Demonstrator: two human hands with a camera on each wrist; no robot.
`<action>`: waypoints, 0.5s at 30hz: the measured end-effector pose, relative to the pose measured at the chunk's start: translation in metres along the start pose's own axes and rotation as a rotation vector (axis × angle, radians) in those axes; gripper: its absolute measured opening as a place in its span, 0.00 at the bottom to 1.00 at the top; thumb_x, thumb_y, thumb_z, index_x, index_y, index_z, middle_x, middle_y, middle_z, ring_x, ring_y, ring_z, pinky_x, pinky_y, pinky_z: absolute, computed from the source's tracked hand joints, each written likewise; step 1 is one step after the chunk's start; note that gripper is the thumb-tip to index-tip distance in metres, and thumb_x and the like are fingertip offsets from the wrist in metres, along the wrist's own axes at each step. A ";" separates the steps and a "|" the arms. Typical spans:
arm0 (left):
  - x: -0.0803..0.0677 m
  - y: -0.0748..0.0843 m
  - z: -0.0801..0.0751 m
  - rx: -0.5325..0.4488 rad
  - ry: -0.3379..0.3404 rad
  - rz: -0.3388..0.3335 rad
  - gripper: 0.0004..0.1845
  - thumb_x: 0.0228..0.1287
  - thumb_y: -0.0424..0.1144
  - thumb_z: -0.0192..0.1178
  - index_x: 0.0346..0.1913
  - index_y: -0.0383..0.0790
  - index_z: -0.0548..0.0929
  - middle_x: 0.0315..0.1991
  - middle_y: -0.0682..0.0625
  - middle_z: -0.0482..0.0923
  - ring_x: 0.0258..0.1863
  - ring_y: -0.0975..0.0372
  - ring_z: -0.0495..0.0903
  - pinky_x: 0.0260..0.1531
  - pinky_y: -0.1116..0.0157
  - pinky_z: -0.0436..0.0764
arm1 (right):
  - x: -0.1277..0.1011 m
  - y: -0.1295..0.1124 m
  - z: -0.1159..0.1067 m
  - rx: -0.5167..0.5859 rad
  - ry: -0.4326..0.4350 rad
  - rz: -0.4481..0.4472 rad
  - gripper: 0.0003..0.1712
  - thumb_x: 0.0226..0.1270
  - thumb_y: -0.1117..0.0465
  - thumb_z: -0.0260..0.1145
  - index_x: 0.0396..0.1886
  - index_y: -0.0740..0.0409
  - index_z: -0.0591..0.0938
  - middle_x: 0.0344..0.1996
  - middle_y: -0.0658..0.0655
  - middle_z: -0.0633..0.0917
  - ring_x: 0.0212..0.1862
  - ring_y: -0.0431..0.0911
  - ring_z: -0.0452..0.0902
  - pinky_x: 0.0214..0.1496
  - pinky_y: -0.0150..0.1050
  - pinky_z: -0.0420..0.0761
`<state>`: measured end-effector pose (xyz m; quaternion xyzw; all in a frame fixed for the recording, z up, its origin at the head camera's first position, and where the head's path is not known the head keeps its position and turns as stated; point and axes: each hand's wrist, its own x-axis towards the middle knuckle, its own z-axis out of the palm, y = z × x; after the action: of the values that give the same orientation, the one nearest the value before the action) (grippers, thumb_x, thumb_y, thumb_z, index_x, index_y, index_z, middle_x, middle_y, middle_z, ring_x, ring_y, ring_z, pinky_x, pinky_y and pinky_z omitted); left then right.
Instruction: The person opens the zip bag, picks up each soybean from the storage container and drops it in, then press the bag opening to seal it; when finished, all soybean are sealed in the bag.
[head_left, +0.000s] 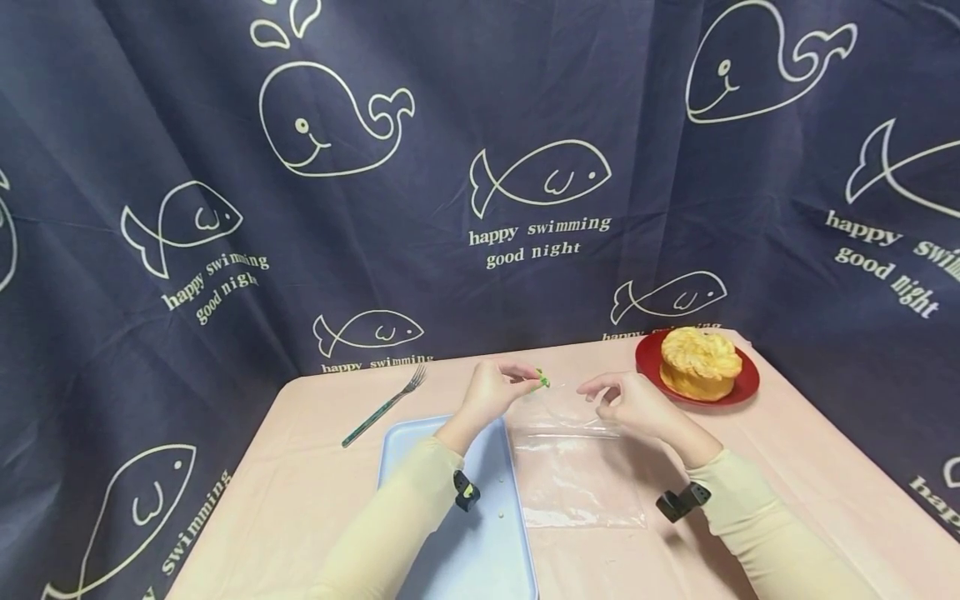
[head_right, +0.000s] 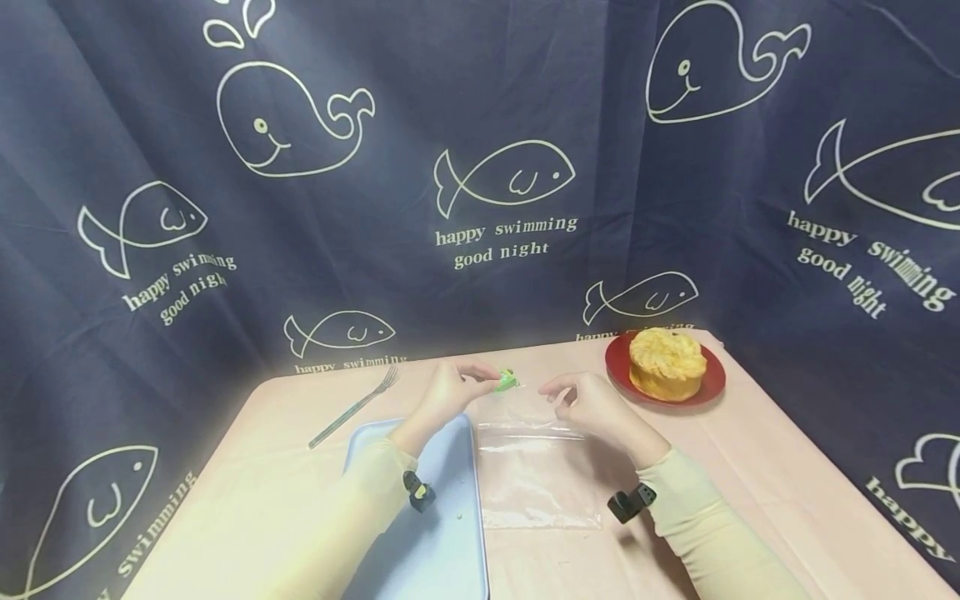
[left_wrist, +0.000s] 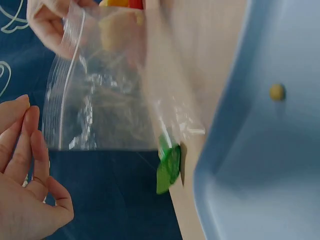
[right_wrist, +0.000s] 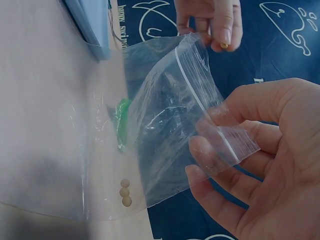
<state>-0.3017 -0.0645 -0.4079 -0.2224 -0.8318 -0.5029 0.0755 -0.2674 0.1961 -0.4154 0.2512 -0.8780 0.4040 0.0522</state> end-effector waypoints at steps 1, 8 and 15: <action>0.000 0.002 0.003 0.016 -0.015 0.012 0.04 0.57 0.33 0.76 0.35 0.43 0.92 0.35 0.58 0.88 0.33 0.63 0.84 0.35 0.68 0.81 | 0.000 0.000 0.000 -0.004 -0.001 0.002 0.20 0.54 0.75 0.61 0.47 0.63 0.89 0.34 0.51 0.88 0.35 0.46 0.82 0.39 0.35 0.81; -0.003 0.009 0.018 0.138 -0.079 0.036 0.04 0.57 0.36 0.76 0.33 0.49 0.92 0.33 0.65 0.87 0.34 0.69 0.80 0.36 0.70 0.79 | 0.000 -0.001 -0.002 -0.023 -0.005 -0.009 0.21 0.54 0.75 0.62 0.47 0.62 0.89 0.34 0.51 0.88 0.35 0.46 0.83 0.38 0.35 0.80; -0.004 0.005 0.025 0.179 -0.103 0.062 0.04 0.57 0.35 0.75 0.36 0.45 0.92 0.33 0.63 0.87 0.35 0.68 0.80 0.37 0.71 0.79 | 0.000 -0.001 0.000 -0.033 -0.007 -0.009 0.20 0.54 0.75 0.63 0.47 0.63 0.88 0.35 0.57 0.88 0.35 0.45 0.83 0.39 0.36 0.81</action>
<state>-0.2932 -0.0423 -0.4168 -0.2660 -0.8688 -0.4121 0.0677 -0.2672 0.1960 -0.4146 0.2555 -0.8836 0.3884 0.0553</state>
